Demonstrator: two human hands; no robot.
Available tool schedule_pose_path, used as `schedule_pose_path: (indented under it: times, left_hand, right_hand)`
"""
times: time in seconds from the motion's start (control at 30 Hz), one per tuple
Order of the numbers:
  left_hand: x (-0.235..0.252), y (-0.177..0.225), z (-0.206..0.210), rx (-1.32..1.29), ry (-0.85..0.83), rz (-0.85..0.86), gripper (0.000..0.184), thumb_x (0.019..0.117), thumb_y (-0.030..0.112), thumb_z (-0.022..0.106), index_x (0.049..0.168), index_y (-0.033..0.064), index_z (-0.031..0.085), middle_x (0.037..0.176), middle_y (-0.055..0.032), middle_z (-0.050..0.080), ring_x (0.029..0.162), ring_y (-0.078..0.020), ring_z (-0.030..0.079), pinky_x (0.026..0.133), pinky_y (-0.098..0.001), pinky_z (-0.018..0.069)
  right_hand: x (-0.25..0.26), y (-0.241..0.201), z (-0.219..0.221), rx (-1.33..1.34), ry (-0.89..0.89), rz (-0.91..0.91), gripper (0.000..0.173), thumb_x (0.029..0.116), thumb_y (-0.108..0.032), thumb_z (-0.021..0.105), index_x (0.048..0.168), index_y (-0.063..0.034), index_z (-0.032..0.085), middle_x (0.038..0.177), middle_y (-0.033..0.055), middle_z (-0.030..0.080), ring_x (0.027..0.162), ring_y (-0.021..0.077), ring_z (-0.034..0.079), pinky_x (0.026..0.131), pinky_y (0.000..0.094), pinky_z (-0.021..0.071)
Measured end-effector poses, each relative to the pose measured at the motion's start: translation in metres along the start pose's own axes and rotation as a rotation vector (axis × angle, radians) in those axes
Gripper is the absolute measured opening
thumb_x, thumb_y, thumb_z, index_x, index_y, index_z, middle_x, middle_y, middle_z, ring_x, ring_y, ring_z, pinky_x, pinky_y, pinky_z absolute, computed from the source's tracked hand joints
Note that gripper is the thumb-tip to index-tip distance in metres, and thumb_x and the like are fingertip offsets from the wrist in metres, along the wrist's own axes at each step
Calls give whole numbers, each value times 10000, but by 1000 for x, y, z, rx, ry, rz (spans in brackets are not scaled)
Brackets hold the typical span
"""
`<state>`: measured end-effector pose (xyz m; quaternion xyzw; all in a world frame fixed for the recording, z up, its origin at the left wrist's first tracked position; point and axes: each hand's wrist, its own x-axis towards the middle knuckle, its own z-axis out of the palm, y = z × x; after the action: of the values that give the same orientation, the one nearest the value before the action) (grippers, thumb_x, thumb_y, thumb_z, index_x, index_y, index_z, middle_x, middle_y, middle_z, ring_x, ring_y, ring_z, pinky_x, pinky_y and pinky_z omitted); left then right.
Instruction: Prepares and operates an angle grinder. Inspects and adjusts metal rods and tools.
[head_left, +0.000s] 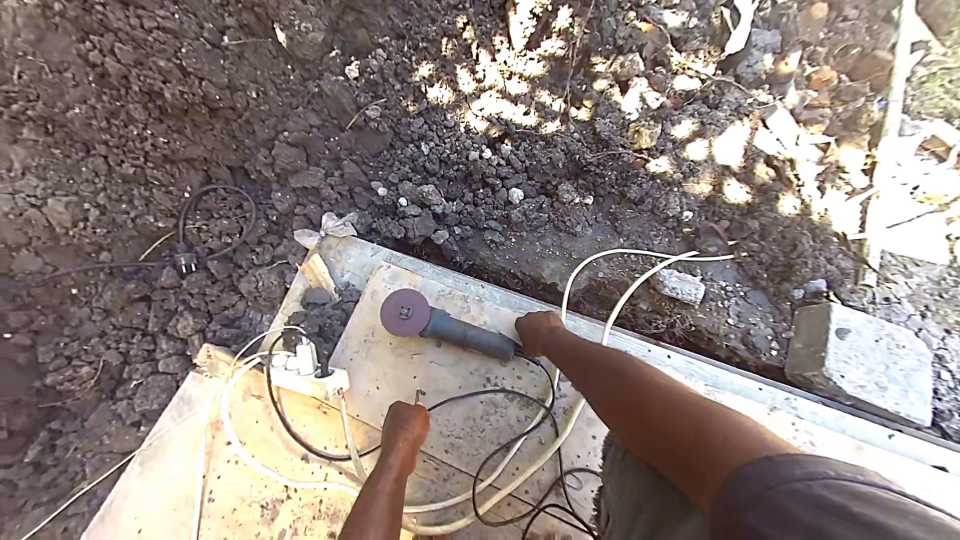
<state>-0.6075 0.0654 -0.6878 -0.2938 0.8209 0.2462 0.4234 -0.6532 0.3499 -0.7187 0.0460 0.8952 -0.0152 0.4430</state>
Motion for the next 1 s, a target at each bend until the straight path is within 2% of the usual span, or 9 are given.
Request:
schedule_pose_path:
  times: [0.23,0.27,0.33,0.37,0.5,0.67,0.77,0.93,1.0]
  left_hand:
    - [0,-2,5,6,36,14,227,1019,232,541,959,59,675,775,-64,588,632,-173,544,578,-358,455]
    - [1,-1,5,26,49,28,232,1022,237,541,967,57,675,816,-80,616,689,-189,585,624,-379,485]
    - [6,4,5,55,74,63,273,1044,244,516,1031,35,691,987,-143,691,915,-258,673,813,-460,541]
    - [15,7,4,51,98,83,308,1061,259,492,1050,29,696,1027,-159,699,966,-278,680,853,-476,540]
    - [51,5,6,-6,172,82,371,1082,281,467,1051,-4,701,1070,-200,697,1030,-319,672,905,-511,521]
    - [65,-9,10,-58,210,101,391,1099,293,437,1020,19,704,930,-168,680,879,-296,656,809,-491,519]
    - [76,-9,11,-36,222,109,401,1102,295,429,1038,15,708,956,-178,689,913,-303,666,838,-494,524]
    - [78,-14,19,-75,236,112,384,1096,288,448,997,13,696,896,-169,675,859,-306,654,797,-501,519]
    - [77,-17,13,37,227,122,385,1099,302,431,1046,25,694,967,-181,695,932,-322,677,837,-524,530]
  right_hand:
    - [7,11,-5,17,-55,53,408,842,-393,765,1028,-34,709,1122,203,710,1069,404,685,831,648,538]
    - [7,11,-2,14,-49,49,400,848,-387,764,1027,-34,708,1119,200,710,1068,401,686,832,641,542]
    - [5,10,2,20,-40,41,330,857,-307,756,1023,-27,700,1110,203,706,1063,402,685,823,632,549]
    - [5,10,1,23,-39,40,311,859,-286,752,1023,-27,699,1111,203,705,1063,404,685,821,630,550]
    - [9,17,5,32,-50,38,274,863,-253,741,1015,-30,698,1094,199,706,1047,392,689,814,623,553]
    - [15,14,7,40,-52,31,262,850,-205,757,1020,-17,693,1101,206,700,1053,401,684,812,622,552]
    - [18,14,-1,49,-41,25,259,845,-186,768,1020,-8,699,1109,219,696,1063,419,674,822,641,544]
    - [21,13,0,6,-61,11,268,845,-201,770,1019,-11,693,1109,211,697,1058,407,680,819,623,553]
    - [23,13,-2,-15,-75,-2,278,851,-209,773,1022,-5,692,1112,215,695,1063,406,680,827,622,552]
